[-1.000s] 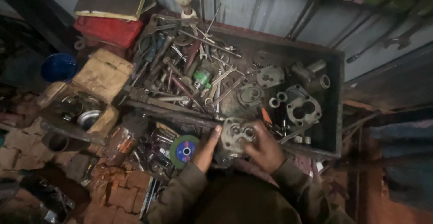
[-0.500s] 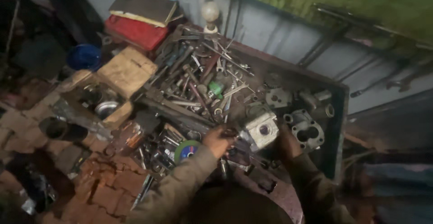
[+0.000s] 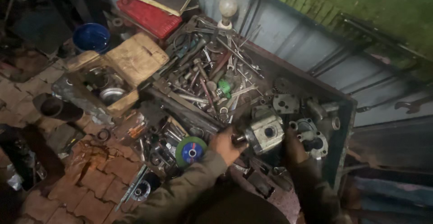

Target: The person holds a metallic engine component and uses a small tool to scrape and clean its surfaces. They repeatedly rotate the part to access different areas, occasionally wiping it with a cloth.

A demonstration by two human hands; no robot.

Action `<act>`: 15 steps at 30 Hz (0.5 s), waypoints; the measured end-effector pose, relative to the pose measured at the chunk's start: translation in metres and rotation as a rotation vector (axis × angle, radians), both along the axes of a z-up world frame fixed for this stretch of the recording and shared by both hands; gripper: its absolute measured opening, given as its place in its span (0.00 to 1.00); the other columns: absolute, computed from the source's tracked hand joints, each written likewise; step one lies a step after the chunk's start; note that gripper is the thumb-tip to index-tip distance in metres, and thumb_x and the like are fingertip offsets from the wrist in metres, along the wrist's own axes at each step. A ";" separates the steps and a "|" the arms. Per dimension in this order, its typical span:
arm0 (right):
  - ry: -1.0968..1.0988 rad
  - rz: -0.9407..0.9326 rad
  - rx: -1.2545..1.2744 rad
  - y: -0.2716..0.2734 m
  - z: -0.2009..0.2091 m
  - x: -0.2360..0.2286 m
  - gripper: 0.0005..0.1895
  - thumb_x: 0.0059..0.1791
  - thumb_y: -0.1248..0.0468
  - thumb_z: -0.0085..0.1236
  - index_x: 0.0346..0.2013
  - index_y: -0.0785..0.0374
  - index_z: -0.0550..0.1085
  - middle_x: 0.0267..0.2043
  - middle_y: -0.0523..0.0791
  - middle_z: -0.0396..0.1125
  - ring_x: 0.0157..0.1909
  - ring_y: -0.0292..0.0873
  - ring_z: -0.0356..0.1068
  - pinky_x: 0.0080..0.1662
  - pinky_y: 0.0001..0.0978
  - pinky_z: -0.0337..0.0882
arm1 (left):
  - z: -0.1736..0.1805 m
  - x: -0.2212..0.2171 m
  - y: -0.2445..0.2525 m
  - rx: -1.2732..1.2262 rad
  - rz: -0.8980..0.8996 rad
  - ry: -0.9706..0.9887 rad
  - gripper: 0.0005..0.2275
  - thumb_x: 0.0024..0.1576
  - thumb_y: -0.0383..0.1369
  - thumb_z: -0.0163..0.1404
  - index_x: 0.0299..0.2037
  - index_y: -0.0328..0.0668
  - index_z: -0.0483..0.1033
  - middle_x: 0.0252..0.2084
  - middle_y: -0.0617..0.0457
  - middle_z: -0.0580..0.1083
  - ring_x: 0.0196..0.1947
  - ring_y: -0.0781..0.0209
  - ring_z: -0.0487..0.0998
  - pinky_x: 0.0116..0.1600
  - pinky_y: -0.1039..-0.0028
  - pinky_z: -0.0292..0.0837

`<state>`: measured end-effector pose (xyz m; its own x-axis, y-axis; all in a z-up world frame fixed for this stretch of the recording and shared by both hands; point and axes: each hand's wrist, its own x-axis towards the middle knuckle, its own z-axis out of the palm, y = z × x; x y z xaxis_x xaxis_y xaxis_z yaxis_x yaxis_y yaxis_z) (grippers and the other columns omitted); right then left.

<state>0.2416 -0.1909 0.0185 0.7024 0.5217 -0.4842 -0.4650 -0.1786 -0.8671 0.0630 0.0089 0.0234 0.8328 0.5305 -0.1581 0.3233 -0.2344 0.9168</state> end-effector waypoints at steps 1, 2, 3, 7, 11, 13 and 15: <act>0.008 -0.080 -0.162 0.004 0.004 -0.006 0.27 0.61 0.53 0.36 0.70 0.64 0.65 0.64 0.71 0.49 0.64 0.72 0.44 0.59 0.62 0.46 | 0.001 -0.005 0.000 -0.028 0.003 -0.020 0.22 0.50 0.40 0.63 0.50 0.37 0.74 0.45 0.42 0.79 0.44 0.47 0.82 0.49 0.63 0.79; 0.020 -0.159 -0.325 0.005 0.007 -0.013 0.27 0.62 0.55 0.39 0.73 0.65 0.65 0.63 0.81 0.41 0.63 0.84 0.33 0.58 0.74 0.37 | 0.001 -0.012 0.000 -0.056 0.006 -0.040 0.22 0.50 0.39 0.61 0.51 0.36 0.73 0.45 0.42 0.78 0.44 0.48 0.82 0.49 0.64 0.80; -0.433 0.018 -0.390 0.006 0.012 -0.015 0.26 0.59 0.58 0.42 0.71 0.64 0.66 0.66 0.74 0.46 0.65 0.75 0.41 0.58 0.62 0.47 | 0.001 -0.017 -0.002 0.033 -0.023 -0.120 0.23 0.51 0.39 0.62 0.53 0.35 0.73 0.47 0.41 0.78 0.46 0.47 0.81 0.51 0.63 0.78; -0.804 0.142 -0.231 0.017 0.030 -0.038 0.26 0.54 0.59 0.48 0.66 0.63 0.65 0.68 0.54 0.61 0.65 0.50 0.62 0.59 0.36 0.67 | 0.000 -0.044 -0.007 -0.126 -0.045 -0.234 0.25 0.53 0.39 0.60 0.58 0.34 0.72 0.51 0.43 0.77 0.49 0.52 0.79 0.52 0.65 0.75; -0.593 0.042 -0.120 0.044 0.062 -0.077 0.22 0.53 0.57 0.54 0.57 0.67 0.70 0.55 0.55 0.72 0.57 0.49 0.69 0.57 0.38 0.69 | -0.022 -0.065 -0.002 -0.377 -0.053 -0.122 0.22 0.59 0.46 0.53 0.56 0.38 0.77 0.47 0.48 0.81 0.47 0.59 0.81 0.54 0.72 0.73; -0.693 0.048 -0.139 0.057 0.080 -0.094 0.23 0.52 0.56 0.55 0.58 0.67 0.69 0.57 0.56 0.68 0.58 0.51 0.69 0.57 0.39 0.69 | -0.043 -0.076 -0.003 -0.568 -0.052 -0.151 0.21 0.61 0.47 0.52 0.52 0.34 0.79 0.46 0.46 0.79 0.47 0.59 0.77 0.53 0.72 0.72; -0.808 0.095 -0.246 0.066 0.098 -0.105 0.23 0.51 0.56 0.56 0.56 0.66 0.69 0.57 0.56 0.66 0.57 0.54 0.69 0.56 0.41 0.70 | -0.064 -0.083 -0.003 -0.648 -0.100 -0.154 0.22 0.66 0.48 0.51 0.46 0.28 0.79 0.41 0.44 0.75 0.45 0.57 0.72 0.51 0.70 0.70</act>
<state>0.1368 -0.1247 0.1163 0.8397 0.5416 0.0400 0.3067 -0.4121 -0.8579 -0.0200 0.0056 -0.0404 0.9118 0.2873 -0.2934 0.1825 0.3565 0.9163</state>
